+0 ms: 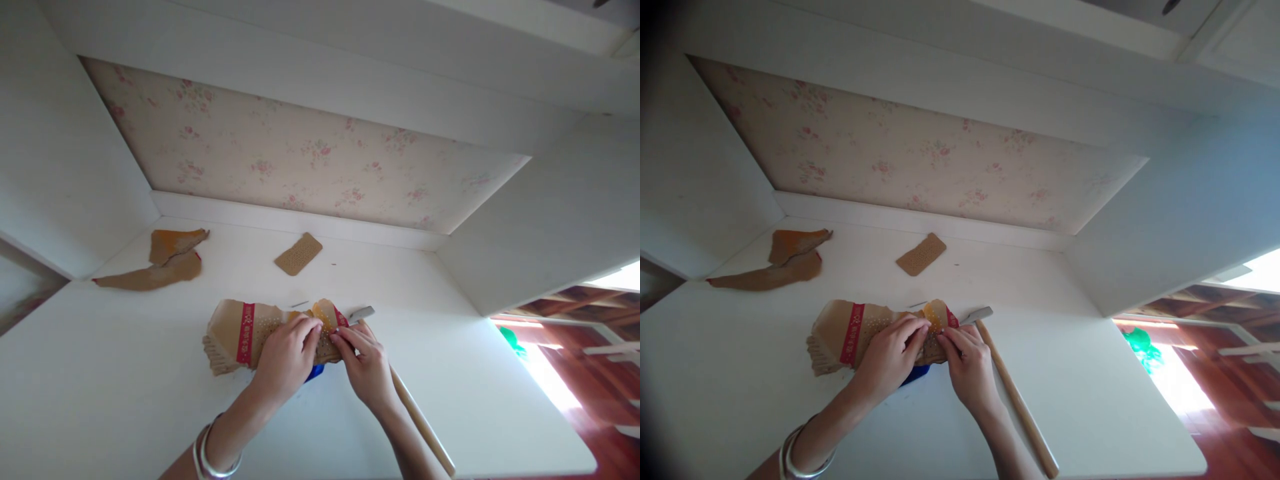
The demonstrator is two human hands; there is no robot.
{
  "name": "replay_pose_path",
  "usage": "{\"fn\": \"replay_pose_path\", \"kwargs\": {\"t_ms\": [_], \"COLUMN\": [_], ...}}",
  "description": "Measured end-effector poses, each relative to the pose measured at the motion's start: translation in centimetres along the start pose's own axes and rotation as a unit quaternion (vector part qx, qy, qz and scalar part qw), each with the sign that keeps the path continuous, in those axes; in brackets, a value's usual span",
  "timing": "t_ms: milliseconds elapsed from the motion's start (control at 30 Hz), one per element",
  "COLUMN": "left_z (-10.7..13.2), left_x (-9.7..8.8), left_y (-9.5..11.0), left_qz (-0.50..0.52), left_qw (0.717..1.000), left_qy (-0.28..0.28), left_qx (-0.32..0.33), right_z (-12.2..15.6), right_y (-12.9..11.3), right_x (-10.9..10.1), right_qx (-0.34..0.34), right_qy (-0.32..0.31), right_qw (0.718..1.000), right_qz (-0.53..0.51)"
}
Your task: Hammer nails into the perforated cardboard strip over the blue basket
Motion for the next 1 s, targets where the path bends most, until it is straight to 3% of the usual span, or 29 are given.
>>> {"fn": "replay_pose_path", "kwargs": {"t_ms": [233,433,700,900,1000], "left_z": [0.0,-0.9,-1.6,-1.6,-1.7], "left_x": [0.1,-0.3,0.5,0.9,0.8], "left_y": [0.0,0.7,1.2,0.9,0.7], "left_qz": [0.006,0.074,0.181,0.173,0.162], "left_qw": [0.999,0.993,0.980,0.979,0.982], "left_qy": [-0.032,-0.088,-0.072,-0.089,-0.081], "left_qx": [-0.012,-0.011,0.049,0.054,0.052], "right_z": [0.0,0.0,-0.2,-0.2,-0.1], "right_y": [-0.6,-1.0,-1.3,-1.4,-0.2], "right_x": [0.0,-0.2,-0.4,-0.5,-1.4], "right_qx": [-0.017,-0.026,-0.033,-0.029,0.002], "right_qy": [-0.015,-0.022,-0.026,-0.040,-0.032], "right_qw": [1.000,0.999,0.999,0.998,0.999], "right_qz": [0.018,0.025,0.024,0.026,0.037]}}
Point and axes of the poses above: each hand's wrist, its own z-axis away from the middle knuckle, its own x-axis out of the palm, y = z × x, the point moved 7 cm from there along -z, towards the middle knuckle, and after that the axes turned 15 degrees about z, right-handed, at the moved point
